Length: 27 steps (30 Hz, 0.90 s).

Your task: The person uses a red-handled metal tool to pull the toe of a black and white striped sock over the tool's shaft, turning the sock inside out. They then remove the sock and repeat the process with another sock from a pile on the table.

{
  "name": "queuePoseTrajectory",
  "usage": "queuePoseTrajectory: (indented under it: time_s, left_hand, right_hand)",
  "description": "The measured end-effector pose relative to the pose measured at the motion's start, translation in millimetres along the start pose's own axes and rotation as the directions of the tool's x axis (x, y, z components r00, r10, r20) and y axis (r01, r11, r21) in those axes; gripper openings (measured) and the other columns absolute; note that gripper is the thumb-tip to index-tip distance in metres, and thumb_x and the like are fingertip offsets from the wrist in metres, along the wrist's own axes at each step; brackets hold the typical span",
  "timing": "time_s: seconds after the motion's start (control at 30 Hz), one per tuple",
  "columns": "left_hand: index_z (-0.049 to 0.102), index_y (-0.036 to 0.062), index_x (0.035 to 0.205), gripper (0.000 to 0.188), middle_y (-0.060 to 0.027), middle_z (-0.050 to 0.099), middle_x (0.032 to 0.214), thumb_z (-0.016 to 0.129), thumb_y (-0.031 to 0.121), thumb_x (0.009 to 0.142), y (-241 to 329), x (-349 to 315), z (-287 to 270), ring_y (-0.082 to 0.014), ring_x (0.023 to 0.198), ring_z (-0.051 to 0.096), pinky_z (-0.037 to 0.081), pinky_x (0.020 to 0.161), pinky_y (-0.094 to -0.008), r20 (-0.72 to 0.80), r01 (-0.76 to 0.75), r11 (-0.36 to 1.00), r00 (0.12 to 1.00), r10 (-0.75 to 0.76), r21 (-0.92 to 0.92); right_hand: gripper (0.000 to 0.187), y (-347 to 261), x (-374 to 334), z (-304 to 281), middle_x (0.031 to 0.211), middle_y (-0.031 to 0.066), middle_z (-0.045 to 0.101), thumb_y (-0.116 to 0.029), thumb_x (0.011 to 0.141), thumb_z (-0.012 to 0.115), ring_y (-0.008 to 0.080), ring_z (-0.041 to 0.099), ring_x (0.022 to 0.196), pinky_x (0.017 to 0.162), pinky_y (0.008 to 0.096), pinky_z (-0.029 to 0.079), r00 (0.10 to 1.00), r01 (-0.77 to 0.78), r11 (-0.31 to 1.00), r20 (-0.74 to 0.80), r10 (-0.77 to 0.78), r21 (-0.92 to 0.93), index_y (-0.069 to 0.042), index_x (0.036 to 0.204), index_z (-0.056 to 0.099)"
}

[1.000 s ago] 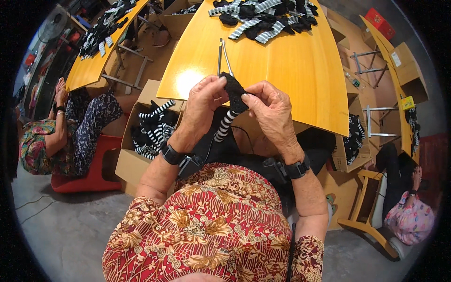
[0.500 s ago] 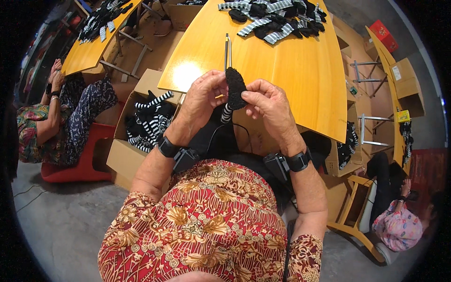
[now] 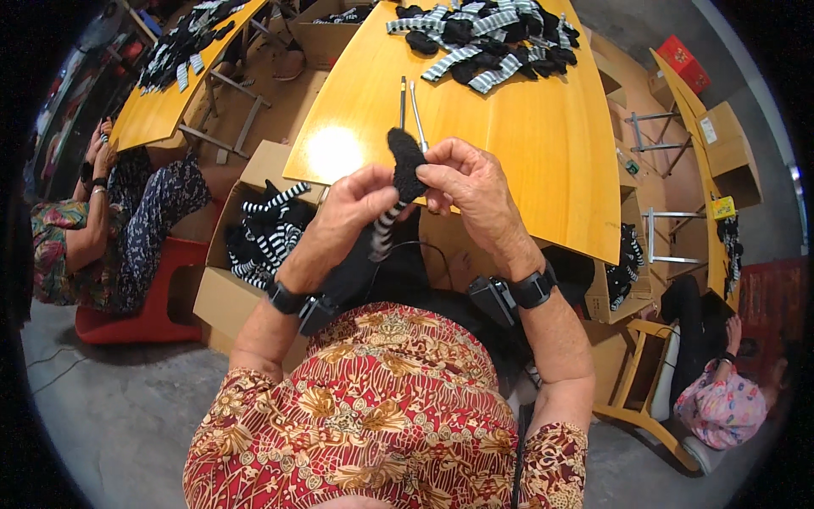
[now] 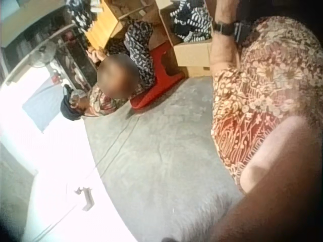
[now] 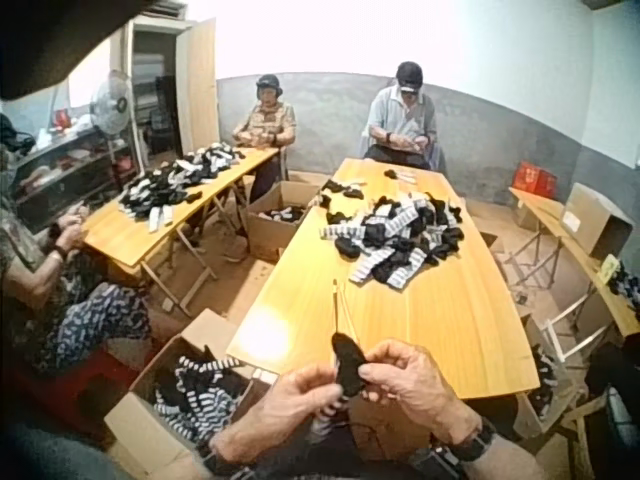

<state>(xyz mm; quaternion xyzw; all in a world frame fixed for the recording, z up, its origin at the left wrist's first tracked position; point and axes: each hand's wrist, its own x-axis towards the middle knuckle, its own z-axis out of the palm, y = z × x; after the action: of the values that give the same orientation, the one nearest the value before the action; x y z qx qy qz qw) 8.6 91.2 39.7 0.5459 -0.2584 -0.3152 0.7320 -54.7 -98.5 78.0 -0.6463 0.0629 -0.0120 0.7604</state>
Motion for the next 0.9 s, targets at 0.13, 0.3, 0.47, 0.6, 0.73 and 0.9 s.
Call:
queuePoseTrajectory:
  time_s: [0.13,0.3,0.47,0.6,0.73,0.9]
  left_hand:
    - [0.06,0.0031,0.103,0.017,-0.0008,0.064,0.09,0.064,0.013,0.09,13.5,-23.2,-12.5,-0.0065,0.083,0.06,0.048,0.075,-0.0208,-0.077,0.144,0.989,0.986,-0.145,-0.026]
    - [0.059,0.0041,0.102,0.014,-0.0011,0.063,0.088,0.062,0.009,0.089,25.4,-50.0,-74.3,-0.0073,0.075,0.06,0.049,0.069,-0.0205,-0.437,-0.057,0.997,0.899,0.029,-0.052]
    - [0.059,0.0042,0.104,0.015,-0.0024,0.064,0.087,0.062,0.01,0.09,-7.4,-87.2,-157.5,-0.0073,0.073,0.058,0.046,0.061,-0.0196,-0.675,-0.052,0.999,0.737,0.041,0.003]
    - [0.059,0.0042,0.112,0.025,-0.0012,0.064,0.09,0.063,0.012,0.089,-79.4,-127.3,-217.0,-0.0066,0.074,0.057,0.045,0.065,-0.0188,-0.767,0.244,0.967,0.607,-0.206,-0.067]
    - [0.058,0.0022,0.118,0.03,-0.0041,0.064,0.105,0.063,0.014,0.091,-108.3,-133.5,-218.0,-0.0096,0.09,0.06,0.047,0.077,-0.0219,-0.816,0.311,0.905,0.575,0.062,0.289]
    - [0.059,0.0012,0.116,0.028,-0.0066,0.065,0.107,0.063,0.016,0.093,-58.9,-100.3,-173.1,-0.0124,0.095,0.061,0.049,0.084,-0.0243,-0.772,0.127,0.954,0.62,0.138,0.272]
  right_hand:
    - [0.013,-9.5,11.3,0.7,0.074,0.0016,0.063,-0.014,0.09,0.063,0.0044,0.057,0.056,0.05,0.0165,0.045,0.995,-0.056,0.989,0.075,0.066,-0.134,-0.002,0.094,0.063]
    - [0.016,-13.8,52.9,-20.0,0.073,0.0056,0.065,-0.013,0.087,0.058,0.0163,0.064,0.07,0.065,0.0284,0.052,0.993,0.117,0.863,0.076,-0.091,-0.492,0.002,0.087,0.065]
    - [0.018,5.4,121.5,-93.4,0.089,0.013,0.066,-0.017,0.085,0.059,0.0307,0.064,0.08,0.074,0.0386,0.052,0.859,0.161,0.351,-0.044,-0.511,-0.922,-0.003,0.096,0.066]
    - [0.022,35.3,164.3,-130.0,0.099,0.015,0.063,-0.02,0.084,0.061,0.0352,0.061,0.09,0.081,0.0447,0.05,0.728,0.158,0.001,0.115,-0.675,-0.988,-0.006,0.1,0.065]
    - [0.018,30.9,166.4,-136.9,0.097,0.0169,0.061,-0.017,0.083,0.062,0.037,0.061,0.091,0.081,0.0469,0.05,0.891,0.014,0.067,-0.019,-0.454,-0.998,-0.005,0.095,0.066]
    - [0.014,27.0,140.3,-135.7,0.093,0.0194,0.061,-0.011,0.081,0.058,0.0389,0.062,0.086,0.078,0.0485,0.05,0.892,0.012,0.098,-0.034,-0.452,-0.995,-0.003,0.09,0.065]
